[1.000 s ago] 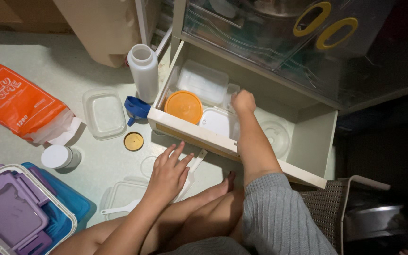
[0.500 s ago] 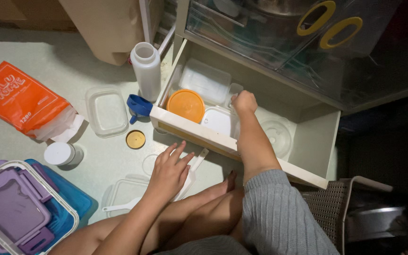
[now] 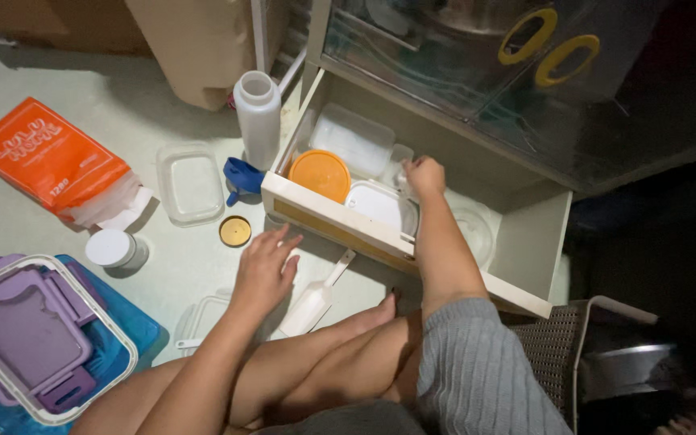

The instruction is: The person sits on the floor and wipes various plastic containers, lids, and parts of a lunch box with a white cloth. They handle the items one by one, wiping different surfaces before placing them into a drawer.

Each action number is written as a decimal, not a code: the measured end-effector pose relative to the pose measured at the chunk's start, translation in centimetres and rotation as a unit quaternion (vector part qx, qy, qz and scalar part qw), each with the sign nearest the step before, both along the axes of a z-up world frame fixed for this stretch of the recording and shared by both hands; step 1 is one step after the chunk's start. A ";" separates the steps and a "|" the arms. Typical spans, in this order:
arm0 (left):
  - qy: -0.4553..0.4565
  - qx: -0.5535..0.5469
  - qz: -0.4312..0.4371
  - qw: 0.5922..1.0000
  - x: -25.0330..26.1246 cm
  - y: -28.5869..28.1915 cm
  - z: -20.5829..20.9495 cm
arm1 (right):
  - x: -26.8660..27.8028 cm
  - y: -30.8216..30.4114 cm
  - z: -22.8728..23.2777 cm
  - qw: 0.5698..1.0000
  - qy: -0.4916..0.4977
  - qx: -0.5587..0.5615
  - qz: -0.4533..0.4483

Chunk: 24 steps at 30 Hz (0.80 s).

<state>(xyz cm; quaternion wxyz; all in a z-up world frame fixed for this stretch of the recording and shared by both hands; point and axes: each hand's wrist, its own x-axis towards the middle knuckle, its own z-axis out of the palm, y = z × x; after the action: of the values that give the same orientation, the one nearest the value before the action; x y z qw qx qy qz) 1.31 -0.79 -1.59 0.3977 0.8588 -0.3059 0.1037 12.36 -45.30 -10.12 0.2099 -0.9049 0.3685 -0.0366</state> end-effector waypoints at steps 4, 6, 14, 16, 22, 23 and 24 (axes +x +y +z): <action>0.043 0.012 -0.010 0.999 -1.0 -0.5 -0.1 | 0.7 1.7 0.5 0.999 0.019 -0.039 0.028; 0.063 0.022 -0.026 0.997 -1.1 -0.7 -0.1 | 1.6 1.7 0.0 0.995 0.093 -0.024 0.022; 0.091 0.023 -0.035 0.995 0.0 -1.1 -0.1 | 5.0 0.5 -2.2 0.988 0.131 -0.060 0.049; 0.099 0.024 -0.036 0.994 0.1 -1.0 -0.3 | 4.7 0.2 -2.6 0.991 0.120 -0.050 0.040; 0.097 0.015 -0.016 0.995 1.2 0.1 -0.9 | 3.5 0.8 1.4 0.992 0.086 -0.069 0.066; 0.089 0.002 -0.016 0.996 1.7 0.7 -1.0 | 3.2 1.1 3.6 0.992 0.084 -0.062 0.066; 0.082 -0.011 -0.011 0.996 2.1 1.4 -1.1 | 2.7 2.0 5.9 0.995 0.044 -0.062 0.065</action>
<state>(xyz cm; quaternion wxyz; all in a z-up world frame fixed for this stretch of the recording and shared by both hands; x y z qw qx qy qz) 3.41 0.66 -2.67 0.4318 0.8567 -0.2803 0.0316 15.04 -43.35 -4.21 0.1392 -0.9389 0.3148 -0.0055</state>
